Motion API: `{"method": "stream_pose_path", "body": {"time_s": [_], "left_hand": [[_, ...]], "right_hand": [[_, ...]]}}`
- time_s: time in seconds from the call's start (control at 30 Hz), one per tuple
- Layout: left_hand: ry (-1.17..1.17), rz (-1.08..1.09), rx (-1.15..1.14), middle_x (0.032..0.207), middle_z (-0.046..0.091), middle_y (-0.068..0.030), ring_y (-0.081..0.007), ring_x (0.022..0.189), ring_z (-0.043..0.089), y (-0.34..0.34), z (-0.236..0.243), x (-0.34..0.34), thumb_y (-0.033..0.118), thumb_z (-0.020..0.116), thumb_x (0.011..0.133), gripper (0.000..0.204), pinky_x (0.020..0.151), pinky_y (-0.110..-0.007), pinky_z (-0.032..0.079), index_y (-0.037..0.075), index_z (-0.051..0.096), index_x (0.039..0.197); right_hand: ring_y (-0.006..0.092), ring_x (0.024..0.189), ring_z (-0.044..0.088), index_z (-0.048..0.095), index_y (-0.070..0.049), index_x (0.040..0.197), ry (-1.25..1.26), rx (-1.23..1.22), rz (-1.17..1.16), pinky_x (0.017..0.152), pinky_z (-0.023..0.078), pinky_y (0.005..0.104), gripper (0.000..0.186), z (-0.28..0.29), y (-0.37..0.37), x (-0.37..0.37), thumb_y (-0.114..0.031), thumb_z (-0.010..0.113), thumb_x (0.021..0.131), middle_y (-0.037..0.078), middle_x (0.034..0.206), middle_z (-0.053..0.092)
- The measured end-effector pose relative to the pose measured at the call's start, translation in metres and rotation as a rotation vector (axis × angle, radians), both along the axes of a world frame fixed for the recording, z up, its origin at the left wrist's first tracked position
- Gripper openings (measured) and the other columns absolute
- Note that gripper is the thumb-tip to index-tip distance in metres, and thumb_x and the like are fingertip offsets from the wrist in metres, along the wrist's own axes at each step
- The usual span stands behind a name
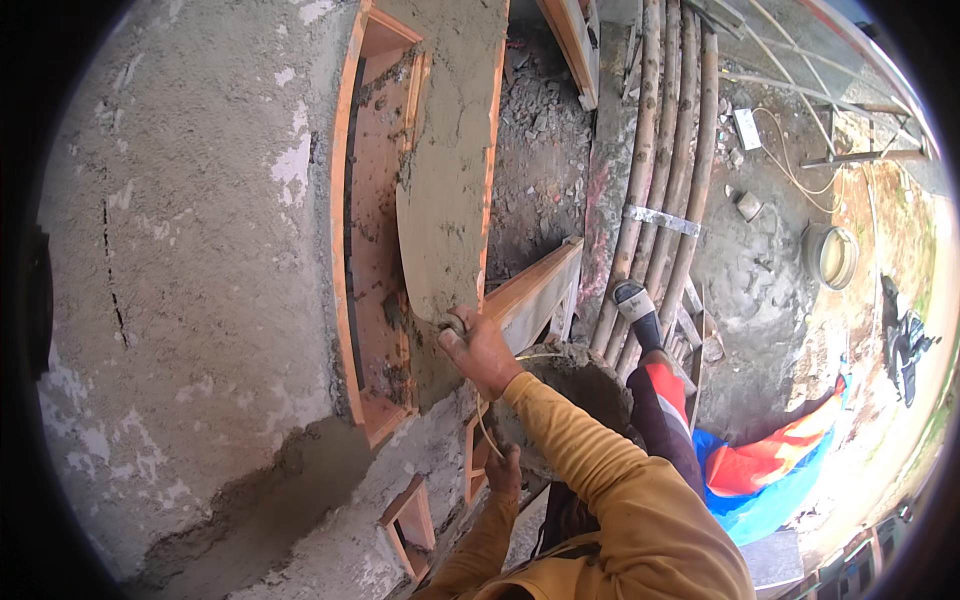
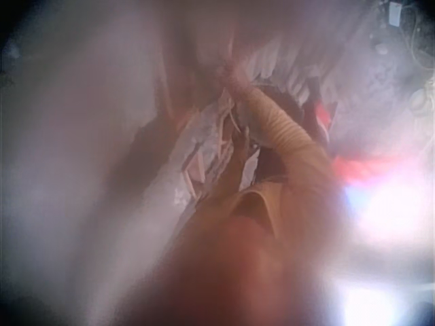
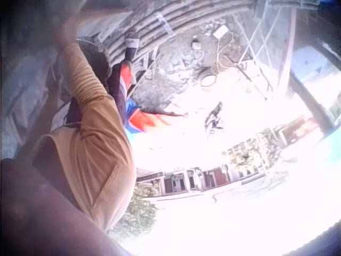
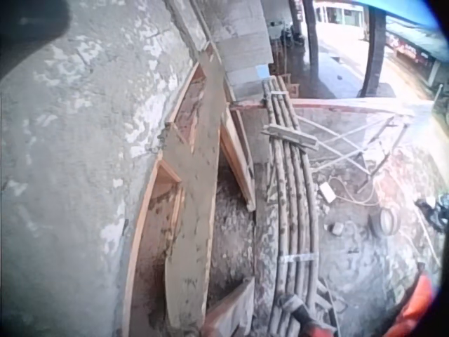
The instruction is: The person scoops wet cement from a bucket with a trowel and applies it to a wall section framed with wooden strips. They repeatedly smooth and level the surface using a flat float, working along the vertical and horizontal edges of the frame.
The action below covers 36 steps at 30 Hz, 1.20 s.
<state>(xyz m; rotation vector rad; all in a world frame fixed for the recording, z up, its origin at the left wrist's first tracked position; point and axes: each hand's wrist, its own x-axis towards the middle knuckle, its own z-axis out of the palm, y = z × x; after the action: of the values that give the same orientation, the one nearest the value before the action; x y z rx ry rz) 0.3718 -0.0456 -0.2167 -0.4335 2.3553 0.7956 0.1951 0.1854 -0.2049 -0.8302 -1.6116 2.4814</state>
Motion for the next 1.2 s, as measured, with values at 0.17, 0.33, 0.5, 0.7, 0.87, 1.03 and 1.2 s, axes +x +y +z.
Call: {"method": "stream_pose_path", "body": {"time_s": [0.17, 0.33, 0.5, 0.7, 0.87, 1.03, 1.2], "left_hand": [[0.036, 0.077, -0.002, 0.091, 0.059, -0.0189, -0.0316, 0.078, 0.057, 0.001, 0.000, -0.003, 0.027, 0.059, 0.082, 0.040, 0.069, -0.040, 0.044, -0.008, 0.053, 0.101], [0.116, 0.092, 0.063, 0.076, 0.053, -0.0131, -0.0191, 0.066, 0.049, 0.010, 0.021, -0.023, 0.024, 0.058, 0.082, 0.032, 0.061, -0.036, 0.041, -0.006, 0.053, 0.092], [0.161, 0.005, 0.063, 0.076, 0.059, -0.0178, -0.0267, 0.067, 0.058, 0.029, 0.043, -0.049, 0.023, 0.059, 0.080, 0.030, 0.063, -0.038, 0.044, -0.006, 0.054, 0.087], [0.236, -0.261, 0.060, 0.078, 0.060, -0.0229, -0.0389, 0.073, 0.059, 0.066, 0.096, -0.073, 0.029, 0.059, 0.078, 0.037, 0.068, -0.043, 0.045, -0.006, 0.055, 0.089], [0.426, -0.491, 0.092, 0.070, 0.059, -0.0226, -0.0414, 0.069, 0.058, 0.121, 0.131, -0.081, 0.029, 0.059, 0.080, 0.031, 0.062, -0.045, 0.045, -0.002, 0.054, 0.078], [0.552, -0.490, 0.264, 0.061, 0.055, -0.0188, -0.0370, 0.058, 0.056, 0.122, 0.123, -0.084, 0.025, 0.062, 0.082, 0.028, 0.054, -0.042, 0.043, 0.000, 0.052, 0.075], [0.514, -0.456, 0.304, 0.063, 0.054, -0.0191, -0.0336, 0.058, 0.054, 0.098, 0.126, -0.094, 0.025, 0.061, 0.082, 0.030, 0.055, -0.040, 0.042, -0.002, 0.053, 0.074]], "right_hand": [[0.0263, 0.074, 0.060, 0.056, 0.005, 0.096, -0.108, -0.127, -0.074, 0.073, 0.048, 0.0359, 0.029, 0.002, 0.073, -0.061, -0.019, 0.058, 0.079, 0.018, 0.075, 0.059], [0.0382, 0.084, 0.060, 0.060, 0.002, 0.102, 0.035, 0.474, 0.345, 0.076, 0.046, 0.0411, 0.037, 0.039, 0.065, 0.027, -0.026, 0.056, 0.079, 0.024, 0.087, 0.061], [0.0399, 0.080, 0.061, 0.059, 0.001, 0.085, -0.433, 0.840, 0.777, 0.074, 0.046, 0.0478, 0.043, 0.063, 0.103, 0.167, -0.039, 0.044, 0.085, 0.025, 0.079, 0.061], [0.0329, 0.083, 0.064, 0.052, 0.002, 0.101, -0.496, 1.242, 1.098, 0.071, 0.052, 0.0413, 0.035, 0.041, 0.074, 0.197, -0.030, 0.046, 0.087, 0.019, 0.094, 0.062], [0.0270, 0.090, 0.064, 0.060, -0.003, 0.099, -0.564, 1.315, 1.237, 0.072, 0.052, 0.0395, 0.024, 0.049, 0.040, 0.189, -0.018, 0.046, 0.087, 0.015, 0.097, 0.065], [0.0263, 0.087, 0.065, 0.064, -0.005, 0.100, -0.467, 1.090, 1.491, 0.070, 0.053, 0.0370, 0.026, 0.087, 0.029, 0.214, -0.021, 0.053, 0.082, 0.012, 0.098, 0.066], [0.0297, 0.085, 0.063, 0.060, -0.003, 0.099, -0.522, 0.232, 1.113, 0.072, 0.049, 0.0410, 0.035, 0.095, 0.056, 0.259, -0.028, 0.062, 0.076, 0.015, 0.093, 0.064]]}}
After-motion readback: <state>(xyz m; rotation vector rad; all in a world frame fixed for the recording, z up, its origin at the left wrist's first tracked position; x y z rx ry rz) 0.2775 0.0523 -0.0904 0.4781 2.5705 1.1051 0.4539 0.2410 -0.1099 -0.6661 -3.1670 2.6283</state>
